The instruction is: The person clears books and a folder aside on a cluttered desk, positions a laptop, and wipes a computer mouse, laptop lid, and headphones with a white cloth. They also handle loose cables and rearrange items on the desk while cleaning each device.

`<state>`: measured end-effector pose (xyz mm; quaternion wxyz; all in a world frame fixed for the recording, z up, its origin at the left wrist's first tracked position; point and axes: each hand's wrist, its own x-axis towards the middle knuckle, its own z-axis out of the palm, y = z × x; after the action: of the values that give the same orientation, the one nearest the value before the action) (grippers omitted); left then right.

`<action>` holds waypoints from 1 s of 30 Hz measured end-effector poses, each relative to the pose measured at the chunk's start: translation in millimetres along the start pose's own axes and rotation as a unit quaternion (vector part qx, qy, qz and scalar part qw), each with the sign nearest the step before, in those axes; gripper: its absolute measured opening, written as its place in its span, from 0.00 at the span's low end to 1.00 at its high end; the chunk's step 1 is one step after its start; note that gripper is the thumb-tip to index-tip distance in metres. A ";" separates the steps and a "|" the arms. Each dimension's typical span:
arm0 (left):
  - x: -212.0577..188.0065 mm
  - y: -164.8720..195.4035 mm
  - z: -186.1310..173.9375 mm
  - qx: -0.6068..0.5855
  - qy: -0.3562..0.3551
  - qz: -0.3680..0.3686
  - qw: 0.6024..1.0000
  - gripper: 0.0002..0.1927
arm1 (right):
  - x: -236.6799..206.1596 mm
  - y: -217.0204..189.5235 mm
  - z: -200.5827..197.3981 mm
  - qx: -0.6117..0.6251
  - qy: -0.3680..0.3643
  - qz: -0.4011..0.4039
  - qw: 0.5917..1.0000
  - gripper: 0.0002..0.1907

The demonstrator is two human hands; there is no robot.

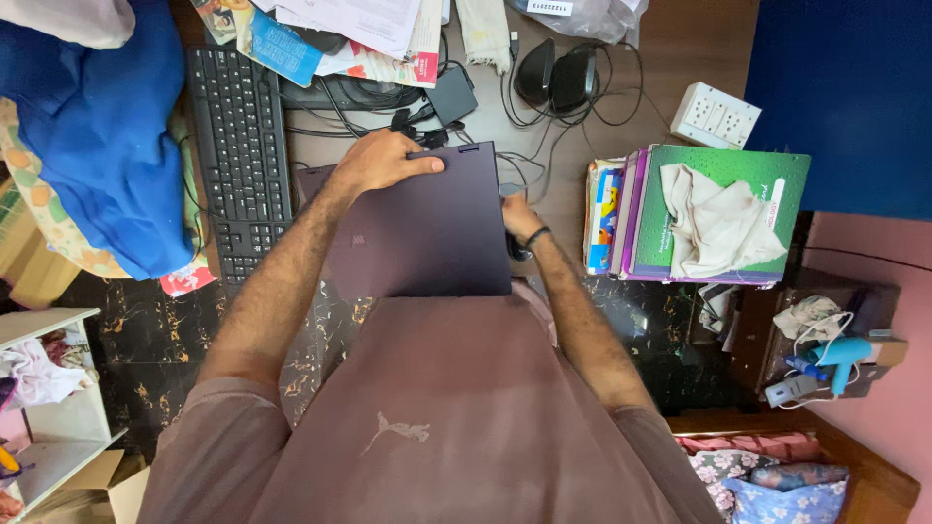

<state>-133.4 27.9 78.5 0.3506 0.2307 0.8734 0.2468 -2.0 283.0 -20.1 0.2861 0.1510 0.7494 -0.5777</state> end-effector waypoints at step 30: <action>68.7 -24.7 48.8 0.039 -0.087 -0.059 0.994 0.44 | -7.1 28.9 -12.1 -0.562 0.109 -0.183 0.800 0.25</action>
<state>-148.1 61.5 -1.2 0.4294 0.2132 0.8609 0.1704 16.7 303.5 -36.3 0.1259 -0.1137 0.9825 -0.0769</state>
